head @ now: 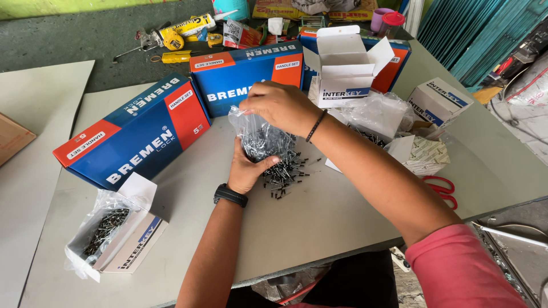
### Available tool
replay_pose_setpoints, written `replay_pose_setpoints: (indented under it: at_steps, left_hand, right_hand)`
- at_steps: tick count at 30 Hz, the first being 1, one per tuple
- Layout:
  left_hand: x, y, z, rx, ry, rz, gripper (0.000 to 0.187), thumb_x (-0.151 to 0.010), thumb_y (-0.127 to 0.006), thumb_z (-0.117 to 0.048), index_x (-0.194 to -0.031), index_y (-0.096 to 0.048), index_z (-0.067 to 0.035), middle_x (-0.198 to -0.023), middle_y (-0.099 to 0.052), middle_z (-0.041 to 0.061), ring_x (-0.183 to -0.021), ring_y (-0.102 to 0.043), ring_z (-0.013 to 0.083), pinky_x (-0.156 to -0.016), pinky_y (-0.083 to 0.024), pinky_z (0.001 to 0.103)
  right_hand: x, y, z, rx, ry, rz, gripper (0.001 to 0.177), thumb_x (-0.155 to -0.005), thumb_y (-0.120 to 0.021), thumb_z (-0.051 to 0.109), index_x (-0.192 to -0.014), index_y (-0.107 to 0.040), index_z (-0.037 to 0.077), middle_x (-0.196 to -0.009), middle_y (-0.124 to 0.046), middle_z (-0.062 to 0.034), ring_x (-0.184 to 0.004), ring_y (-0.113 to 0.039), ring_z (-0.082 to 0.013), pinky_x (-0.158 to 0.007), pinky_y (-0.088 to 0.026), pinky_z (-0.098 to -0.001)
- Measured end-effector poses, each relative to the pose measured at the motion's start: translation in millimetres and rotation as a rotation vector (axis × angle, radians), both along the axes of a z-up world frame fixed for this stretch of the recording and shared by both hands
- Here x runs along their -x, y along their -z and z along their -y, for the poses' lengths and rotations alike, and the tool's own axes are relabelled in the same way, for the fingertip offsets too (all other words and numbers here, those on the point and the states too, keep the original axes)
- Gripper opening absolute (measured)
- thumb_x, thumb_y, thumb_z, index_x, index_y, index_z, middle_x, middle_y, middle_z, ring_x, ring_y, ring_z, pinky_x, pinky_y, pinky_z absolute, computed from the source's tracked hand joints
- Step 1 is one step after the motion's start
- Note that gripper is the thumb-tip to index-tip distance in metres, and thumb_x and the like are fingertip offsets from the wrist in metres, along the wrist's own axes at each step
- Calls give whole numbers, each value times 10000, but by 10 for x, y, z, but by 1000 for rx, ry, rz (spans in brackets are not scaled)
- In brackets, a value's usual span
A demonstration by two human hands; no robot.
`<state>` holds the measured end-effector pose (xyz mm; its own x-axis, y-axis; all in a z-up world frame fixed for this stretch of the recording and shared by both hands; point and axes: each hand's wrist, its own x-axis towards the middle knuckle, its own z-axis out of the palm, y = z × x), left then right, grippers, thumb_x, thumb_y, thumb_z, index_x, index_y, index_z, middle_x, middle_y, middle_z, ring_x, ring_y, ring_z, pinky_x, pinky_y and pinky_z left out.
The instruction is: The person empties a plastic bag of screws onto a table, spreads them out, and then picks them up one by one to place them into a small clear container. The person also handles several cardboard boxes labeled 'Bremen Lock' and 'Interkey' on the table.
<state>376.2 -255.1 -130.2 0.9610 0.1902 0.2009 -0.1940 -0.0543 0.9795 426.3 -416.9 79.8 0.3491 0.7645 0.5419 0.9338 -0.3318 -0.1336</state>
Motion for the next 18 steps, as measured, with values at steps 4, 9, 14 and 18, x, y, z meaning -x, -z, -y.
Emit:
replay_pose_setpoints:
  at_steps: [4, 9, 14, 18]
  left_hand:
    - [197, -510, 152, -44, -39, 8, 1020, -527, -1051, -271, -1373, -510, -87, -1262, -673, 188, -1246, -626, 363, -1096, -444, 517]
    - [213, -542, 264, 25, 78, 57, 863, -523, -1040, -138, -1244, -571, -65, -1179, -697, 156, -1206, -632, 326, -1078, -436, 493]
    - [214, -558, 238, -58, 112, 103, 944, -482, -1034, -92, -1293, -552, -96, -1198, -677, 128, -1219, -620, 310, -1100, -433, 493]
    - [162, -445, 158, -118, 74, 190, 1087, -464, -1041, -138, -1389, -473, -86, -1260, -610, 190, -1269, -578, 394, -1120, -406, 558]
  right_hand:
    - [3, 91, 39, -26, -6, 123, 188, -1046, -563, 296, -1056, -728, 208, -793, -536, 10, -691, -567, -170, -590, -511, -279]
    - [-38, -145, 106, 321, 257, -527, 725, -981, -433, 670, -1409, -554, 98, -1302, -613, -247, -1242, -571, -437, -1000, -470, -526]
    - [145, 29, 1, 559, 452, -819, 883, -923, -352, 771, -1462, -480, 83, -1343, -605, -204, -1312, -534, -373, -1104, -430, -506]
    - [41, 441, 58, 331, 438, -712, 726, -997, -417, 634, -1150, -713, -11, -1071, -733, -210, -1137, -658, -385, -975, -524, -478]
